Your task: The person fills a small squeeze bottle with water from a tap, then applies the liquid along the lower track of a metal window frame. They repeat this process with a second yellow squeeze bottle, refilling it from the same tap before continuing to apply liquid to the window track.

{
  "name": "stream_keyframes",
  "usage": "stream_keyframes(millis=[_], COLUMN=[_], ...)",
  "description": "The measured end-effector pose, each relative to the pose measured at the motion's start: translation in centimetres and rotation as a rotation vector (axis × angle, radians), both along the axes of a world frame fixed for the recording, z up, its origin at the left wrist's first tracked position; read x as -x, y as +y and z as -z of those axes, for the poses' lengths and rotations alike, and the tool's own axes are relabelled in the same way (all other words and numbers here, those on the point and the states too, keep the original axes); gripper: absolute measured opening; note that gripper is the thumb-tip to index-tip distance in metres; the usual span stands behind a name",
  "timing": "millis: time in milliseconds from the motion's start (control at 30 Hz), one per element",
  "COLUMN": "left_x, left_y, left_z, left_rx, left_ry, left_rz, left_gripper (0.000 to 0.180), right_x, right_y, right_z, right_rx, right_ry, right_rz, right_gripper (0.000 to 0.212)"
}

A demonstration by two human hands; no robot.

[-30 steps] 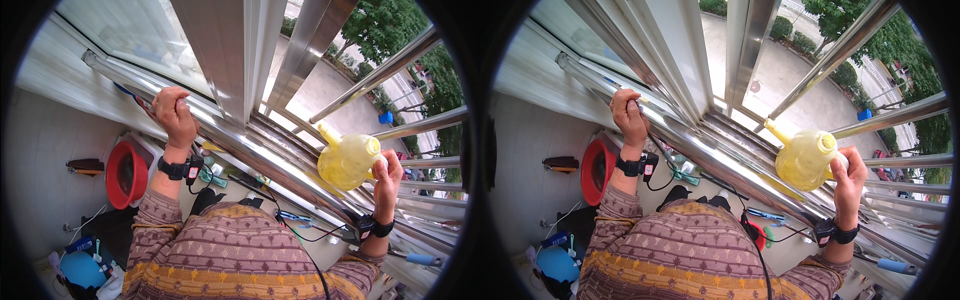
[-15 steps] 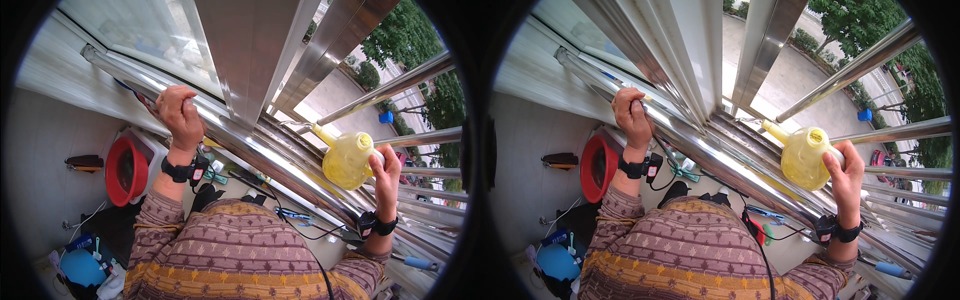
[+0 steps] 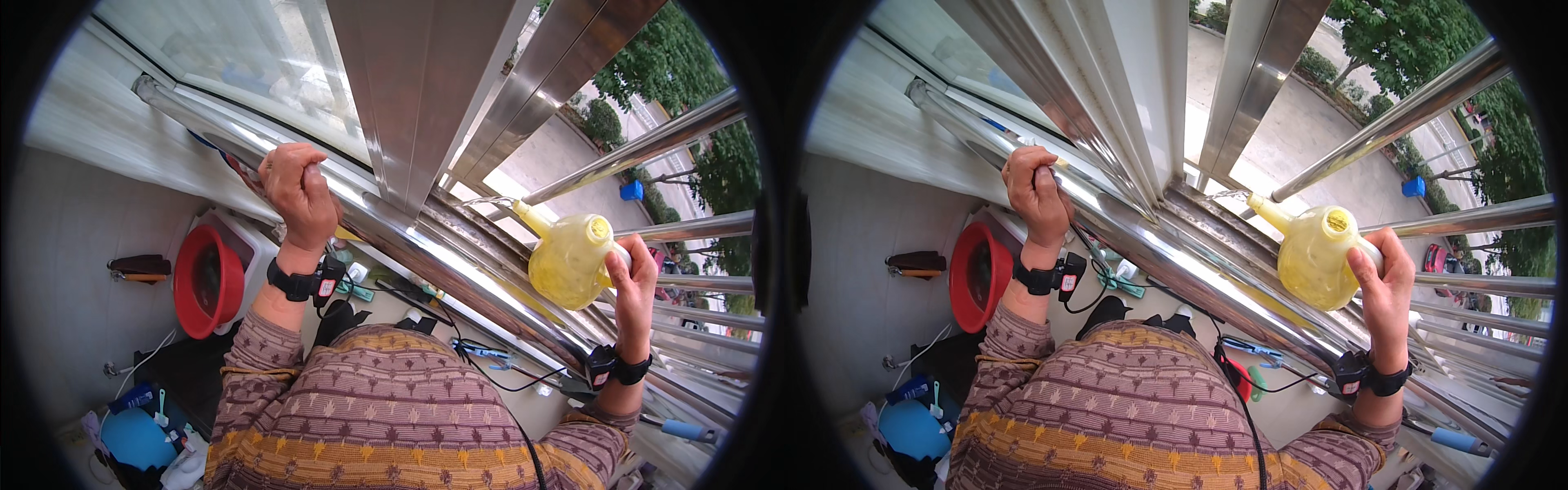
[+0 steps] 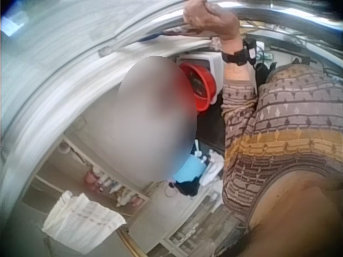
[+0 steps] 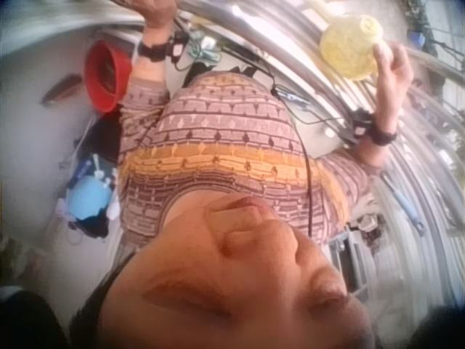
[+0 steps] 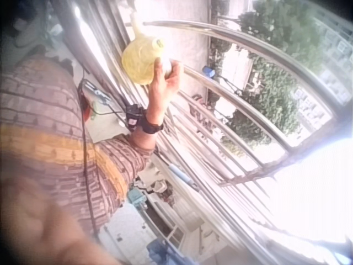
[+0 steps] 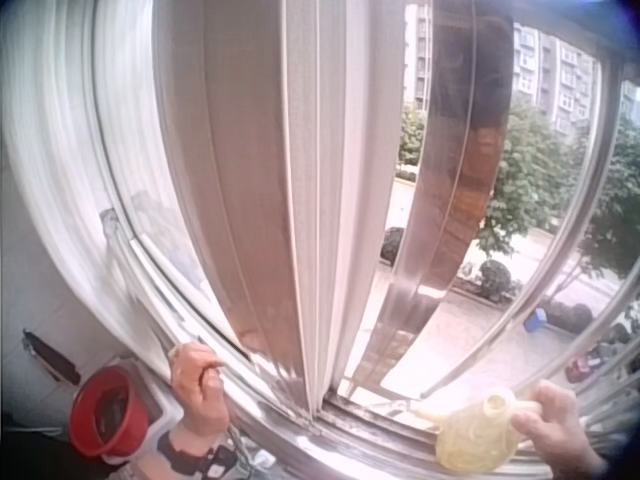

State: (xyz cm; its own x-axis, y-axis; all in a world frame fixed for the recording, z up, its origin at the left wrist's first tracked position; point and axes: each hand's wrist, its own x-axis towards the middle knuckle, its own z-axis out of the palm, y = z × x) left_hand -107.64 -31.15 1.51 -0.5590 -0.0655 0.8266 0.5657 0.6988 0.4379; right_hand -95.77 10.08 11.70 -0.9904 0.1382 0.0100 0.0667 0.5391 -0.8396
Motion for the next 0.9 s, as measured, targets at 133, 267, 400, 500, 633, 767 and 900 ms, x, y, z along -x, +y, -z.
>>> stream_keyframes(millis=[133, 267, 400, 500, 633, 767, 900], left_x=[0.0, 0.1, 0.1, 0.1, 0.1, 0.2, 0.3], left_y=[0.0, 0.0, 0.0, 0.0, 0.0, 0.1, 0.0], left_z=[0.1, 0.1, 0.1, 0.0, 0.1, 0.2, 0.2], left_rx=[0.001, -0.005, -0.007, -0.004, -0.012, -0.020, -0.027], left_ry=[-0.005, 0.003, 0.003, 0.000, 0.004, 0.003, 0.003], left_rz=[0.007, 0.007, 0.005, 0.008, 0.015, 0.004, 0.013], left_gripper=[0.011, 0.012, 0.012, 0.012, 0.012, 0.012, 0.012], right_x=[0.0, -0.1, -0.3, -0.4, -0.6, -0.9, -1.2], right_y=[0.0, 0.1, 0.1, 0.2, 0.4, 0.7, 1.1], right_z=[-0.1, -0.5, -0.8, -1.0, -1.1, -1.0, -1.0], right_rx=[0.011, -0.011, -0.029, -0.042, -0.042, -0.053, -0.039], right_ry=[0.013, 0.008, -0.002, -0.007, 0.003, 0.010, 0.006], right_rz=[-0.007, -0.007, 0.006, 0.015, 0.009, 0.025, 0.040], right_gripper=[0.030, 0.030, 0.030, 0.030, 0.029, 0.030, 0.030])
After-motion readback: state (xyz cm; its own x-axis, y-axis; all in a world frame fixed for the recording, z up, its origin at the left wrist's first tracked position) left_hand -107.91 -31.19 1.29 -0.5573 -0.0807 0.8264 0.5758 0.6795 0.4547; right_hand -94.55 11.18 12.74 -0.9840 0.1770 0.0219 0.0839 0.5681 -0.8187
